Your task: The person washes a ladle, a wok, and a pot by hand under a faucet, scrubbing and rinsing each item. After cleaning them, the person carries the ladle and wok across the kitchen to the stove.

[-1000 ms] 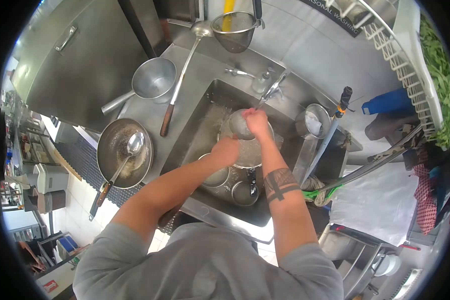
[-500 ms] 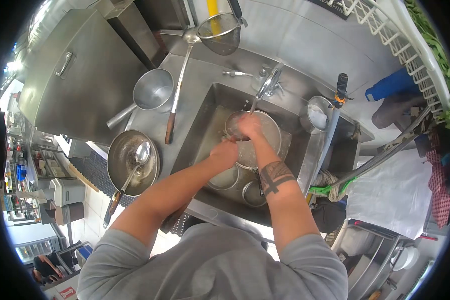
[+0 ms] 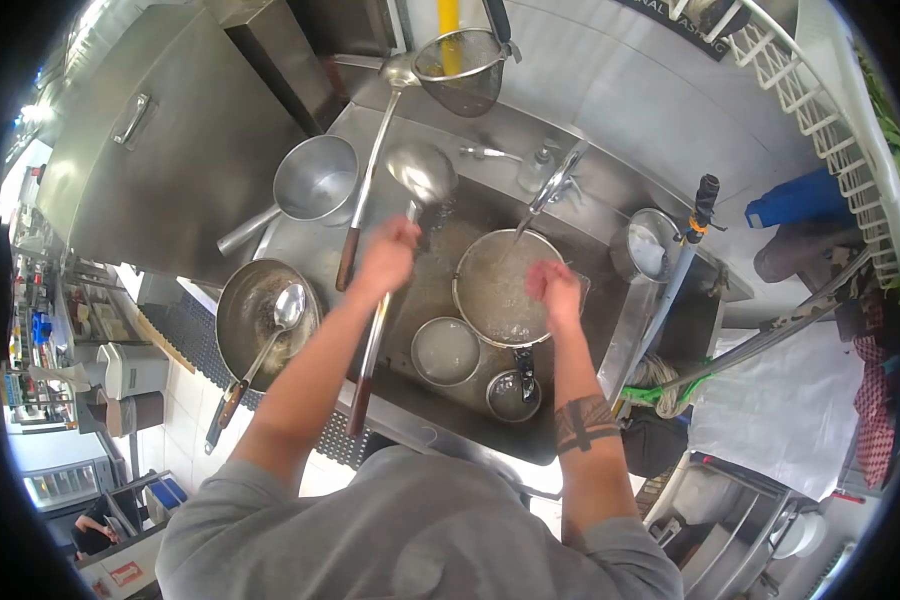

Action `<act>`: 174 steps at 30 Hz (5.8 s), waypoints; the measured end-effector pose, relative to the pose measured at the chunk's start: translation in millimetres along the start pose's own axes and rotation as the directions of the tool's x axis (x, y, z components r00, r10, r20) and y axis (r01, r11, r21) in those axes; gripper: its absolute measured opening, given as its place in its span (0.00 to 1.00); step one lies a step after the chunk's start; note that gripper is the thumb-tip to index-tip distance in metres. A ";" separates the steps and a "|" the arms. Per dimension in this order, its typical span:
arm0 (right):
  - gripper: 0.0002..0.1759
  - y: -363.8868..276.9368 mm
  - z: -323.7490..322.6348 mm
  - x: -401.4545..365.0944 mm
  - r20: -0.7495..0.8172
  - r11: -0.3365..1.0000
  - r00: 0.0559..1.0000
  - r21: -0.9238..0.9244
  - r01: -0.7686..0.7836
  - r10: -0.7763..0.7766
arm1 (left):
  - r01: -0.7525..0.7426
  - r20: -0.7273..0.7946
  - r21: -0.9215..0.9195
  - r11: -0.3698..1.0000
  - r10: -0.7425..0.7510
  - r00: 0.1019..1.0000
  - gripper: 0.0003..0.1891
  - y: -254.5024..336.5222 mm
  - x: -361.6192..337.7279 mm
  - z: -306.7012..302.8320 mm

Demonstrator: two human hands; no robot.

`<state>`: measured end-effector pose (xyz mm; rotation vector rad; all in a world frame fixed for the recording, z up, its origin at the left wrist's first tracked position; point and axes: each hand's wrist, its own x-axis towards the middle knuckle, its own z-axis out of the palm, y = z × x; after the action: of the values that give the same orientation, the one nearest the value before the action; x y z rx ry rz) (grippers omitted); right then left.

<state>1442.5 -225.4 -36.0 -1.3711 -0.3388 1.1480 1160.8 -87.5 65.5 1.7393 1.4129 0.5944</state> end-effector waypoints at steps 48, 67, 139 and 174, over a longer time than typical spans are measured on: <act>0.13 -28.7 53.7 -22.2 0.225 0.959 0.947 -0.218 -0.181 0.230 | 0.459 0.144 -0.682 0.570 -0.510 0.848 0.26 -80.9 208.7 152.0; 0.13 59.4 15.9 -72.1 0.100 0.843 0.915 -0.438 -0.312 0.390 | -0.229 -0.438 0.103 0.968 0.251 0.863 0.22 44.8 198.2 -37.4; 0.11 -54.8 -50.3 216.0 -0.073 0.728 0.997 -0.685 -0.040 -0.015 | 0.066 -0.240 -0.057 0.996 -0.078 0.968 0.12 -59.1 -81.2 67.5; 0.72 51.2 417.6 -13.6 -0.165 0.324 0.930 -0.945 -0.053 -0.329 | 0.652 0.603 -0.121 0.748 -0.466 0.647 0.19 -259.5 -264.7 -361.7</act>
<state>1091.1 -2.7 28.8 -2.4866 -0.9789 0.4439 661.5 -221.9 93.3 0.9745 1.2533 -0.0346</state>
